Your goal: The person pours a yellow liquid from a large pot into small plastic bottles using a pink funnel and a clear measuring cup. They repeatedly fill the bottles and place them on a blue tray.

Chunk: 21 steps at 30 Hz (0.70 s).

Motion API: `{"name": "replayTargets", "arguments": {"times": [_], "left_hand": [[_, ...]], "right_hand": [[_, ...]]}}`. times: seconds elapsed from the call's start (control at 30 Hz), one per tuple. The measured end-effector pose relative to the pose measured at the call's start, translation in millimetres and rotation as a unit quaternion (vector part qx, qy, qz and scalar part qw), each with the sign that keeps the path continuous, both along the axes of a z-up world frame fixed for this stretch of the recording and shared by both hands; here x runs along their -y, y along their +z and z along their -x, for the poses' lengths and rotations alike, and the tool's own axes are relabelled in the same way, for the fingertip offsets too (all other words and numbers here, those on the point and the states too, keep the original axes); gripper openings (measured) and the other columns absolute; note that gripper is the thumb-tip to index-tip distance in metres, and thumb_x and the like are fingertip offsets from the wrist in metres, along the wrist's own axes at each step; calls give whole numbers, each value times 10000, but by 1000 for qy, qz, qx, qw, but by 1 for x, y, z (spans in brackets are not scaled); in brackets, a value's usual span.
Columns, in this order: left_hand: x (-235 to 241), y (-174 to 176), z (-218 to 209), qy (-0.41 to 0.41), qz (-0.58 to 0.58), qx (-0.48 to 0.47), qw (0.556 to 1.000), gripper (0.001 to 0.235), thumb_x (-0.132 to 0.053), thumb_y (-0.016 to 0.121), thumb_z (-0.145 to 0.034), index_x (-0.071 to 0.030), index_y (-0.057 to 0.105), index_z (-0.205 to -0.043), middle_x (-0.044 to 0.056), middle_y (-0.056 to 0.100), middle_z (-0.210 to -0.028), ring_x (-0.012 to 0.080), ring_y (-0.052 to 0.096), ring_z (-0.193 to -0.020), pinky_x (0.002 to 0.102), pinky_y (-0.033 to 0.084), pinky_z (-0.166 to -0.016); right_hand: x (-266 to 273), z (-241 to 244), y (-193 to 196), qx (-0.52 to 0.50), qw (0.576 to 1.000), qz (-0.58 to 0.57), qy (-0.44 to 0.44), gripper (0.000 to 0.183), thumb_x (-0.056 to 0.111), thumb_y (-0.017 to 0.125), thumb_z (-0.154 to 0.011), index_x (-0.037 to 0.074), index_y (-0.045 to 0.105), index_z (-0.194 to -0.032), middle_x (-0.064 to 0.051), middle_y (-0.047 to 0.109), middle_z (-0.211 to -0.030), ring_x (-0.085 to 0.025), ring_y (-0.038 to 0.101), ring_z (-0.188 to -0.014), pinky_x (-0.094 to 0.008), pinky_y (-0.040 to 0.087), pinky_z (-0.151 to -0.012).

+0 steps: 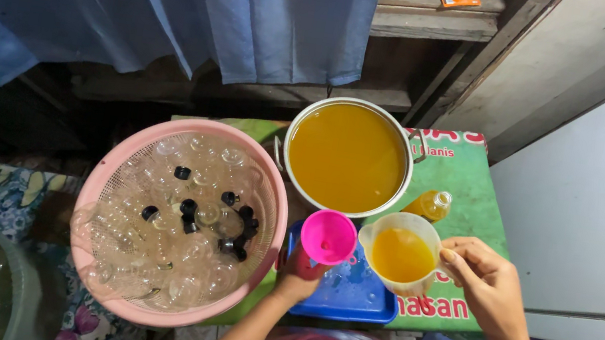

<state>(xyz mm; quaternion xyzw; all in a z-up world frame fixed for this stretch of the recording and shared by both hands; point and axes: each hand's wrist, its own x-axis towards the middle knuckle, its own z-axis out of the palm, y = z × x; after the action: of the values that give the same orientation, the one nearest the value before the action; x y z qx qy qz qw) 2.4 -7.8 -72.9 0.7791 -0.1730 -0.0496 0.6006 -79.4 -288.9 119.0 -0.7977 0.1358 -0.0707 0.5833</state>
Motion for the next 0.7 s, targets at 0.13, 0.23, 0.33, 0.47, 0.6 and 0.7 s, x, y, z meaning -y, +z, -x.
{"name": "replayTargets", "arguments": {"times": [0.13,0.23,0.33,0.47,0.6,0.7], "left_hand": [[5,24,-5,-21,40,90,995,420,-181,804,-847,-72,653,-1224,157,686,-1251,363,633,-1192,427,492,-1023],[4,40,-8,-12,41,103,994,428,-180,797,-833,-55,644,-1212,172,660,-1246,373,611,-1185,429,479,-1019],[1,56,-10,1,27,93,995,398,-168,791,-828,-54,660,-1186,173,660,-1206,371,608,-1153,431,482,-986],[-2,77,-19,7,14,115,993,388,-154,794,-813,-56,665,-1166,169,664,-1179,363,618,-1141,432,492,-973],[-4,97,-26,-9,51,165,985,400,-126,801,-800,-39,658,-1163,175,655,-1198,372,606,-1143,437,489,-972],[-5,109,-27,-20,77,151,985,394,-124,823,-800,-31,664,-1149,162,646,-1185,349,620,-1125,422,503,-953]], "right_hand": [[-6,7,32,-35,999,0,-29,188,68,676,-942,-88,768,-892,-108,739,-1028,-148,559,-707,-280,411,-537],[-10,6,59,59,997,26,44,148,23,656,-934,-90,743,-895,-111,717,-1025,-112,674,-874,-229,559,-731],[-15,5,84,72,996,13,51,140,-1,635,-919,-101,727,-886,-114,711,-1028,-113,686,-853,-242,578,-724],[-25,-2,109,62,994,83,35,151,10,666,-919,-109,717,-841,-121,721,-948,-113,635,-721,-244,511,-599],[-35,-11,127,50,990,124,34,155,43,680,-907,-85,717,-827,-86,727,-900,-92,602,-664,-239,483,-558],[-41,-19,136,46,984,170,35,158,72,700,-905,-63,719,-825,-59,732,-875,-82,587,-638,-239,477,-550]]}}
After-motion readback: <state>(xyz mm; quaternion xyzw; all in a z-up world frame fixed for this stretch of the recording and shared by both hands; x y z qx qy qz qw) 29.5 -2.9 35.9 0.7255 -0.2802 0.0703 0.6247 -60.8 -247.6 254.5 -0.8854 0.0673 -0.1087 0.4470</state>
